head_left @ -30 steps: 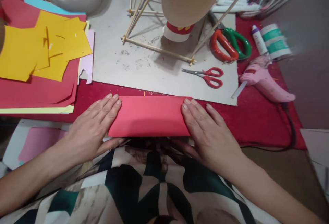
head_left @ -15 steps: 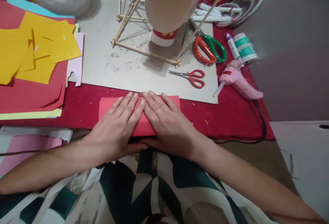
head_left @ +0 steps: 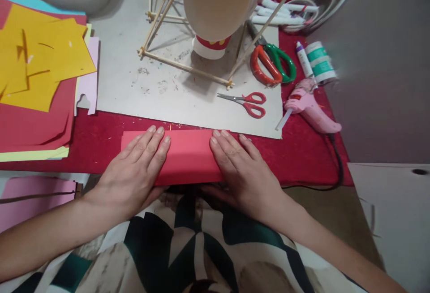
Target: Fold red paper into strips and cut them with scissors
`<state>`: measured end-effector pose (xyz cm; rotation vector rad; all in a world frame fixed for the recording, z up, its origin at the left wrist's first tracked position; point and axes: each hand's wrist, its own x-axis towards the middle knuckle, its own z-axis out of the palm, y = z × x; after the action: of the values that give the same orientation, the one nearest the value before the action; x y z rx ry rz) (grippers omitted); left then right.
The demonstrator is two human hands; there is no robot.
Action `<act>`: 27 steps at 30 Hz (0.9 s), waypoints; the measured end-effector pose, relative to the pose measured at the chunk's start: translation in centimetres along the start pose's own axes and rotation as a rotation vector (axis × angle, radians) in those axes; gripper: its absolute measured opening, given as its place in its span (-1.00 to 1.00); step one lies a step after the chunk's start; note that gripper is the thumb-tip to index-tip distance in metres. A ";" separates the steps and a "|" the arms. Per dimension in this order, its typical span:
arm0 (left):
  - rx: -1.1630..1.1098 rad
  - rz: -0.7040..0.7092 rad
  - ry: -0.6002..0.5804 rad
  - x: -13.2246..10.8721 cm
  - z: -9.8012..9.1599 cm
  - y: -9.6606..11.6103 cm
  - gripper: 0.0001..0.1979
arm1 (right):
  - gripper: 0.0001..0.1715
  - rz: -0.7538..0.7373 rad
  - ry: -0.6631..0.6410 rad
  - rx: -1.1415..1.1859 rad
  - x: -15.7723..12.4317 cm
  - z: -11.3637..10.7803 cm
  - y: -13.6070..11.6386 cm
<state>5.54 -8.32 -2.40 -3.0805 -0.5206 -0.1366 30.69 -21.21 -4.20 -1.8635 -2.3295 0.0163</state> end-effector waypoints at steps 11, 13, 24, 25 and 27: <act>-0.045 -0.058 0.094 -2.2 0.4 -0.9 -0.33 | 0.06 0.027 0.061 -0.066 -1.3 0.5 0.3; -0.121 -0.053 0.140 -2.5 0.2 -1.6 -0.38 | -0.07 0.014 0.065 -0.050 -1.3 0.4 0.6; -0.697 -0.344 0.612 -1.3 -1.5 -1.2 -0.66 | -0.63 -0.119 0.359 0.278 0.3 -1.9 3.3; -0.785 -0.438 0.738 -0.8 -1.9 -1.0 -0.63 | -0.67 -0.061 0.404 0.390 0.6 -2.3 3.3; -0.979 -0.586 1.055 0.3 -2.7 -0.9 -0.58 | -0.76 0.126 0.502 0.635 1.5 -3.0 2.9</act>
<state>5.26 -7.44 0.32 -2.6693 -1.4843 -2.3983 33.59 -19.40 -1.33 -1.4700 -1.6161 0.2427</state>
